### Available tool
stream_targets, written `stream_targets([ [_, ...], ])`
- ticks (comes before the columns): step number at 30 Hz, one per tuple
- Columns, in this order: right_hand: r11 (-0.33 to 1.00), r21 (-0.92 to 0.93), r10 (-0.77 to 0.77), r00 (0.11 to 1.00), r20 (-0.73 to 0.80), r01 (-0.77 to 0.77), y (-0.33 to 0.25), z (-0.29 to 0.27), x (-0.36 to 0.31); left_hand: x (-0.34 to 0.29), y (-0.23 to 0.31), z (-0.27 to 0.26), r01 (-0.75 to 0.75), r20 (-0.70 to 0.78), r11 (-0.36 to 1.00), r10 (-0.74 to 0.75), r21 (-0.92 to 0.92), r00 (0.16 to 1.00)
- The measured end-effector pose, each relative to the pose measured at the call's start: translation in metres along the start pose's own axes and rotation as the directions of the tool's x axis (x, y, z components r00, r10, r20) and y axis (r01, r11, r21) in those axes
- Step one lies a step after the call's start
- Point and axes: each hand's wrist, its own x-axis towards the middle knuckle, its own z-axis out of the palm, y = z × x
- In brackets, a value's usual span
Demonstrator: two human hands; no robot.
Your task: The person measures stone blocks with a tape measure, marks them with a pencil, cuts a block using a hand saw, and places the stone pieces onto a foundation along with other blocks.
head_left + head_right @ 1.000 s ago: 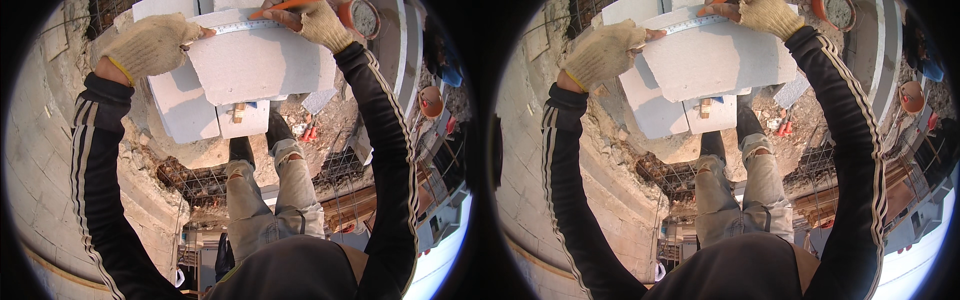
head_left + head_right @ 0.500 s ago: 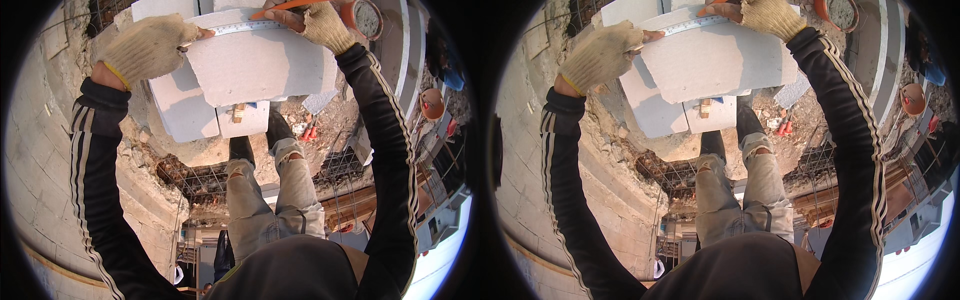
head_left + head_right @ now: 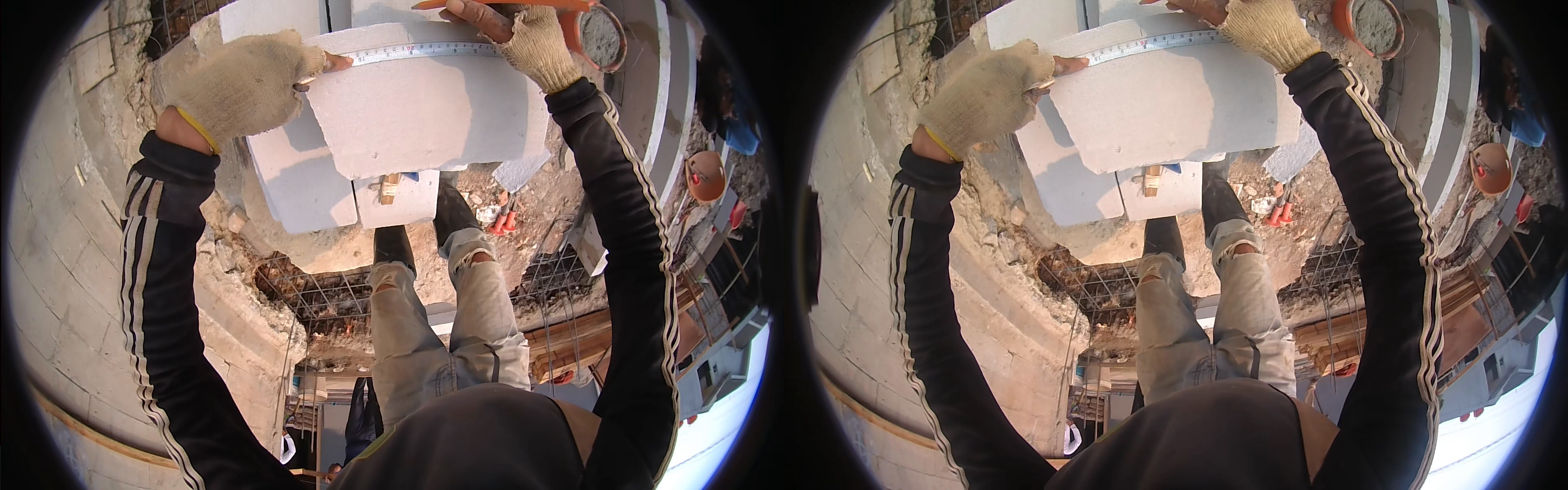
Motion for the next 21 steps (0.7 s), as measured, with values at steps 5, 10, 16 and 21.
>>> stream_targets([
  [5,0.853,-0.115,-0.521,0.848,-0.098,0.51,0.052,-0.048,-0.025,-0.006,0.003,-0.003,-0.082,-0.07,0.996,0.08,-0.019,0.994],
  [10,0.986,0.091,-0.056,0.784,-0.618,0.142,0.041,-0.057,-0.094,-0.033,0.067,-0.012,0.027,-0.17,0.999,-0.022,0.031,0.985],
  [16,0.992,0.107,0.04,0.614,-0.789,0.072,0.007,-0.071,-0.098,-0.026,0.134,-0.007,0.175,-0.033,0.984,-0.176,-0.039,0.984],
  [21,0.91,0.374,0.205,0.588,-0.782,0.181,-0.029,-0.106,-0.128,-0.033,0.148,0.004,0.277,-0.064,0.96,-0.28,-0.044,0.958],
])
